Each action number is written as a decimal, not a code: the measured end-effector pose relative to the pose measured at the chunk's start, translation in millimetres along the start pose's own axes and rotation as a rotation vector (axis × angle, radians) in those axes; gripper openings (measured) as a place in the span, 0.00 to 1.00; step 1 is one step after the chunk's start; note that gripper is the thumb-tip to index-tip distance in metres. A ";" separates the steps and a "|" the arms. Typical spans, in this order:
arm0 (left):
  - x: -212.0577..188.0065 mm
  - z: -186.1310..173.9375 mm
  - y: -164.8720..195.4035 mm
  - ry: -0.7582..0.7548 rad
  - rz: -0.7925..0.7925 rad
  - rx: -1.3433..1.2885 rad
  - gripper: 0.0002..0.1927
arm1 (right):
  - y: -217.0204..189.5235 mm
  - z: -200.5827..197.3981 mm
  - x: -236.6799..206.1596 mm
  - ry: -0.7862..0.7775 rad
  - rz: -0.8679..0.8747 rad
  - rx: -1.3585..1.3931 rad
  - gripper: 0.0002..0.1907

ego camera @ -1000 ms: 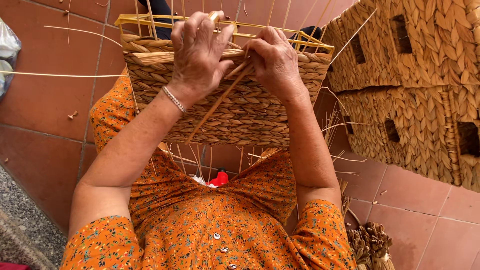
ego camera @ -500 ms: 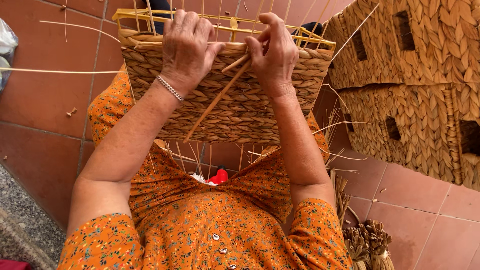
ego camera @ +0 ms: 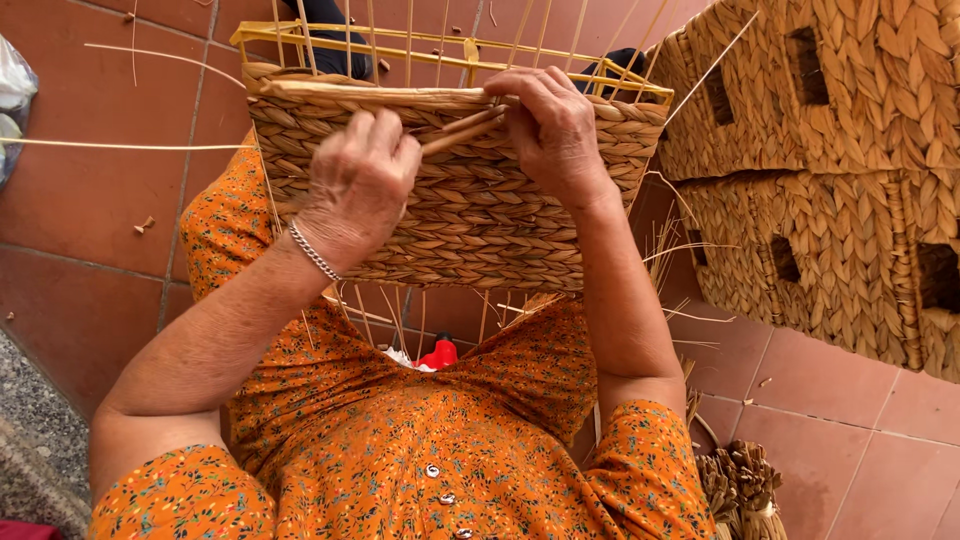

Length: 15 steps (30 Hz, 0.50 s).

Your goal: The person sits on the floor weaving a basket from water hyacinth strands around a bamboo frame. They thread and bend flexible strands over the woven wall, pull them tight, and reach to the floor for new strands as they work the rim.

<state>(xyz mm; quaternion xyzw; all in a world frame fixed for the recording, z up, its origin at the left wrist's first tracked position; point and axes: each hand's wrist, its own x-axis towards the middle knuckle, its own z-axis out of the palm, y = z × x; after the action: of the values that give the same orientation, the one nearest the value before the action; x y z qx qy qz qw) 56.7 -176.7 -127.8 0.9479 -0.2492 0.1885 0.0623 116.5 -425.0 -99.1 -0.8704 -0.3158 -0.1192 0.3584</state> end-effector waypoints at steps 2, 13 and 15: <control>6.4 -8.4 -9.3 0.033 0.030 0.111 0.05 | -5.8 -5.2 -1.4 -0.038 -0.083 -0.045 0.18; 61.8 17.5 -18.9 0.326 0.158 -0.315 0.03 | -13.1 1.8 -11.5 0.043 0.040 0.014 0.10; 63.8 28.6 -11.7 0.306 0.151 -0.624 0.03 | -13.6 1.9 -16.8 0.060 0.034 -0.011 0.10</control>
<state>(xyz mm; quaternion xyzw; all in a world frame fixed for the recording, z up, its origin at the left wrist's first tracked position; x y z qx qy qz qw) 123.1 -201.3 -129.7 0.8228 -0.3521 0.2471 0.3713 94.9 -424.1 -100.3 -0.8736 -0.2895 -0.1410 0.3649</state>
